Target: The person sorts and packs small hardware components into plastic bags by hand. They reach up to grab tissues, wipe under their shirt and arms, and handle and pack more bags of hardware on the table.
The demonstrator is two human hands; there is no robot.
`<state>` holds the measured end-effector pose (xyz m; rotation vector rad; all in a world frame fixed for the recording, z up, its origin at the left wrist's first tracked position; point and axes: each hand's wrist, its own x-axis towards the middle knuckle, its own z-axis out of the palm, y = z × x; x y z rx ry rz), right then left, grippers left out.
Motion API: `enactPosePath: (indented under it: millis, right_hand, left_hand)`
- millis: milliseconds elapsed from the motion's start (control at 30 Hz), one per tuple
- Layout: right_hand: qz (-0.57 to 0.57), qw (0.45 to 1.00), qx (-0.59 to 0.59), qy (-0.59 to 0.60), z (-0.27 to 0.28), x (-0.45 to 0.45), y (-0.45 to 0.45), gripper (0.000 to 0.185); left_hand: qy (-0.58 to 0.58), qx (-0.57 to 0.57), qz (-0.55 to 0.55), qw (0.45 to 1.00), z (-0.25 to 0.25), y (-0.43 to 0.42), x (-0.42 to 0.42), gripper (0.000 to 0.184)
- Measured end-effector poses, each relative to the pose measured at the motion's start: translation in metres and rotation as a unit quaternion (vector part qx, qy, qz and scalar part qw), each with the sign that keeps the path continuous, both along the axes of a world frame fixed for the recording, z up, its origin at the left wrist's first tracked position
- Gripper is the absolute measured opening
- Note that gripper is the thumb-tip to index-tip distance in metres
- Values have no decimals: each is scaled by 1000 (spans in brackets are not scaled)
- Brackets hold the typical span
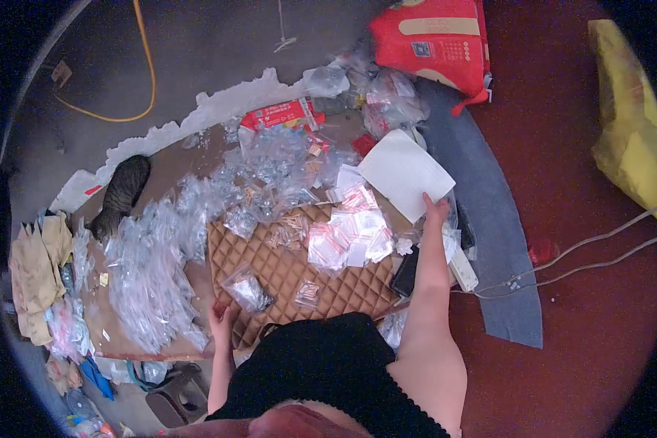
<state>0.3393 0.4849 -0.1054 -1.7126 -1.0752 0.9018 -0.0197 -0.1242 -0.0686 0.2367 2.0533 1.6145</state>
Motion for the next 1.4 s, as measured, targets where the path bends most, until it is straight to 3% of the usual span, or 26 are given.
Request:
enactPosePath:
  millis: [67,100,167,200,267,333,467,567,633,700,767,867,967,1100,1167,1300,1367,1400]
  right_hand:
    - [-2,994,106,15,-3,-3,1,56]
    - [-3,994,104,14,-1,2,1,56]
    - [144,989,-38,24,23,10,-4,33]
    - [143,989,-39,23,34,6,-6,33]
    - [179,965,118,150,55,-2,-2,18]
    - [207,952,225,-28,137,-7,-11,15]
    - [90,928,331,-144,198,15,24,22]
    - [57,912,375,-157,195,32,45,25]
    - [31,926,324,-193,186,39,44,24]
    - [34,907,225,-353,175,40,44,27]
    - [36,919,214,-330,167,32,44,33]
    - [20,890,113,-441,148,32,41,40]
    - [-14,927,171,-334,135,46,29,41]
    - [-58,932,164,-318,139,50,7,39]
    - [-11,877,120,-465,135,49,-1,38]
    - [19,863,89,-497,117,63,-3,34]
    - [-35,923,167,-346,111,67,-7,31]
    - [-32,923,167,-345,107,68,-8,31]
  left_hand:
    - [-16,-3,0,1000,-3,3,4,50]
    - [-33,-2,5,999,-2,5,6,46]
    - [-16,4,-12,1000,-18,7,7,43]
    - [0,11,-27,1000,-26,8,8,41]
    - [27,-18,-52,998,-9,18,12,41]
    - [54,-51,-78,994,8,30,15,42]
    - [77,-90,-98,988,21,35,16,42]
    - [63,-85,-103,989,27,35,21,42]
    - [47,-71,-109,990,23,33,24,43]
    - [16,-83,-92,992,12,26,27,43]
    - [21,-88,-100,991,4,22,30,43]
    - [19,-88,-113,990,10,25,32,45]
    - [23,-106,-128,986,30,35,35,46]
    - [54,-102,-121,986,19,27,34,44]
    - [95,-134,-144,976,2,21,28,42]
    - [159,-152,-171,960,3,23,28,37]
    - [156,-150,-165,962,5,25,29,36]
    - [154,-144,-161,964,8,28,30,35]
